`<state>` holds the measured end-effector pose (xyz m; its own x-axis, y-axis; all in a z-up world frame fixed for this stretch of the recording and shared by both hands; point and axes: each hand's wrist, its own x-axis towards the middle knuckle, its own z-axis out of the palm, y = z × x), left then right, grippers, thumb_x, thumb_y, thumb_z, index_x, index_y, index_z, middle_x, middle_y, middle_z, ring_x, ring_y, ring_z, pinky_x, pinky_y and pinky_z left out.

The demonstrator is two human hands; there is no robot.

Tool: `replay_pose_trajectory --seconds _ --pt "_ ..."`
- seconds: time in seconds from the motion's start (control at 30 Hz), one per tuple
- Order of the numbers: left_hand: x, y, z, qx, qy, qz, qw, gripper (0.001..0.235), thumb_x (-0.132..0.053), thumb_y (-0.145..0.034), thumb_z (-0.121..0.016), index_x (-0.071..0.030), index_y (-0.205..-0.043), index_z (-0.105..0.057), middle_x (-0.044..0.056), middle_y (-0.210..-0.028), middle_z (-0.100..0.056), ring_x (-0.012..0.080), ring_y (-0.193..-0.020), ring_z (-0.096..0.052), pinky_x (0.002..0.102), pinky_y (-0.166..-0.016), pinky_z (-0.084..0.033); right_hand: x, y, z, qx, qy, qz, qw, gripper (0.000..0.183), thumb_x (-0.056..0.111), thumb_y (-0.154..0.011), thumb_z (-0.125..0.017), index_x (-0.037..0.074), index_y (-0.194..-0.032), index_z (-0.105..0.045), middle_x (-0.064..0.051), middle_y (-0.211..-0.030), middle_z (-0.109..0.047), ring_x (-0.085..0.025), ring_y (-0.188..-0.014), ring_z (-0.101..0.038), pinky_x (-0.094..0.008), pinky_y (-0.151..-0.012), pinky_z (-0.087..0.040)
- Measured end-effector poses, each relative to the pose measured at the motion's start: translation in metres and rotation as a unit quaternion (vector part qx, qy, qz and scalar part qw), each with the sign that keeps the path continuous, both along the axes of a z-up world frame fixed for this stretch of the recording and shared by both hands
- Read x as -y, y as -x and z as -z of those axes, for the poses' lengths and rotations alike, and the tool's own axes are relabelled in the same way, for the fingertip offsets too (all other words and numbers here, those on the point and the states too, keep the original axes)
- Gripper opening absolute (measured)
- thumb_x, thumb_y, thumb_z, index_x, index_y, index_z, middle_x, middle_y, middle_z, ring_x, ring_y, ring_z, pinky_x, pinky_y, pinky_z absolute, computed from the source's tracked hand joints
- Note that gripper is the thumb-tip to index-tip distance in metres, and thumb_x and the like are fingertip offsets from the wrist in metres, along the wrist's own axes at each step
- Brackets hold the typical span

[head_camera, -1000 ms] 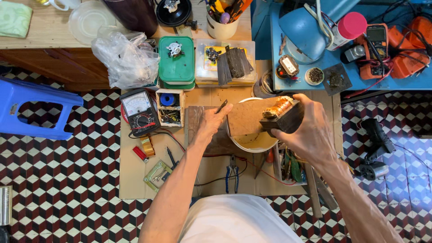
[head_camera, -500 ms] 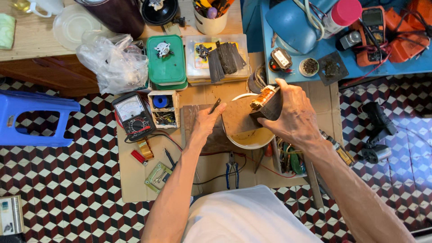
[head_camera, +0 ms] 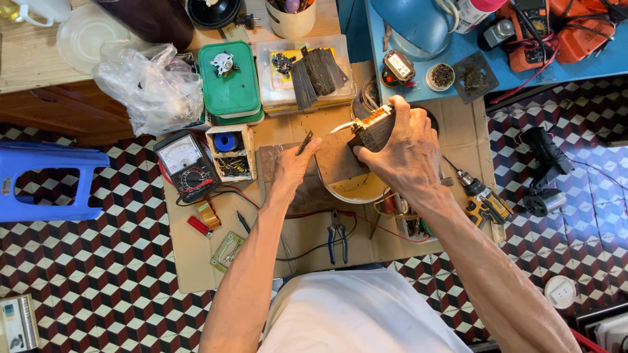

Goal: The person assembles a stack of laminated metal sheets onto a copper-wound core. They use a hammer to tap the sheets into place, then use a small metal tool to adjust and align the stack. The person repeatedly checks the alignment and makes minor adjustments throughout the process.

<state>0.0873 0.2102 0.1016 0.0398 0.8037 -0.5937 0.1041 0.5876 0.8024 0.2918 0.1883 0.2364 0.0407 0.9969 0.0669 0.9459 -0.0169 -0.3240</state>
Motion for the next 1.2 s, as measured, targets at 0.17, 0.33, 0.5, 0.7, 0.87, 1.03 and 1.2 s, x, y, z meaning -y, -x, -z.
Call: replay_pose_trajectory --seconds 0.17,0.33,0.5,0.7,0.87,1.03,1.2 --pt "0.000 -0.003 0.013 -0.031 -0.026 0.010 0.999 0.055 -0.062 -0.083 -0.072 -0.007 -0.089 -0.076 -0.006 -0.055 -0.035 0.0093 -0.047 -0.033 0.032 -0.043 -0.025 0.006 -0.014 -0.009 -0.091 0.008 -0.031 0.995 0.106 0.046 -0.076 -0.087 0.003 -0.153 -0.027 -0.028 -0.129 -0.052 -0.043 -0.120 -0.053 -0.053 -0.100 -0.044" --pt "-0.003 0.001 0.026 -0.086 -0.141 0.030 0.986 0.057 -0.061 -0.091 -0.072 -0.004 -0.084 -0.076 -0.009 -0.062 -0.050 0.0027 -0.058 -0.043 0.027 -0.051 -0.036 0.044 -0.093 -0.018 -0.136 -0.052 0.088 0.985 0.068 0.042 -0.104 -0.072 0.002 -0.153 -0.047 -0.026 -0.151 -0.052 -0.039 -0.140 -0.051 -0.048 -0.113 -0.042" --pt "0.003 0.001 0.022 -0.027 -0.086 0.035 0.995 0.049 -0.057 -0.088 -0.071 -0.008 -0.086 -0.070 -0.006 -0.062 -0.042 0.0059 -0.050 -0.037 0.030 -0.044 -0.030 0.135 -0.176 0.056 -0.097 0.054 0.301 0.947 0.048 0.043 -0.101 -0.065 0.002 -0.125 -0.068 -0.023 -0.121 -0.070 -0.038 -0.116 -0.065 -0.046 -0.100 -0.047" --pt "0.031 0.005 0.003 0.029 0.021 -0.034 0.999 0.041 -0.049 -0.087 -0.075 -0.010 -0.084 -0.067 -0.008 -0.061 -0.041 0.0050 -0.047 -0.031 0.025 -0.039 -0.023 0.210 -0.193 0.185 0.032 0.145 0.275 0.950 0.058 0.045 -0.091 -0.075 -0.002 -0.123 -0.067 -0.028 -0.119 -0.063 -0.045 -0.114 -0.059 -0.052 -0.094 -0.048" --pt "0.070 -0.012 -0.008 0.018 0.015 -0.096 0.995 0.034 -0.046 -0.087 -0.076 -0.013 -0.083 -0.066 -0.007 -0.061 -0.039 0.0044 -0.046 -0.030 0.025 -0.038 -0.023 0.212 -0.178 0.218 0.062 0.092 0.231 0.967 0.060 0.037 -0.084 -0.083 0.002 -0.129 -0.064 -0.021 -0.124 -0.057 -0.041 -0.118 -0.056 -0.052 -0.096 -0.048" --pt "0.081 -0.030 -0.006 -0.015 0.025 -0.154 0.988 0.035 -0.042 -0.085 -0.080 -0.012 -0.080 -0.064 -0.008 -0.061 -0.037 0.0051 -0.046 -0.028 0.025 -0.038 -0.022 0.201 -0.180 0.214 0.124 0.069 0.211 0.967 0.055 0.037 -0.078 -0.086 0.003 -0.117 -0.065 -0.017 -0.114 -0.057 -0.037 -0.113 -0.056 -0.050 -0.092 -0.046" --pt "0.078 -0.025 0.001 0.023 0.071 -0.149 0.986 0.037 -0.046 -0.082 -0.082 -0.014 -0.086 -0.064 -0.008 -0.061 -0.037 0.0053 -0.048 -0.030 0.025 -0.041 -0.024 0.198 -0.191 0.218 0.050 0.026 0.173 0.983 0.040 0.023 -0.085 -0.077 0.006 -0.121 -0.068 -0.014 -0.116 -0.060 -0.035 -0.114 -0.057 -0.049 -0.095 -0.047"
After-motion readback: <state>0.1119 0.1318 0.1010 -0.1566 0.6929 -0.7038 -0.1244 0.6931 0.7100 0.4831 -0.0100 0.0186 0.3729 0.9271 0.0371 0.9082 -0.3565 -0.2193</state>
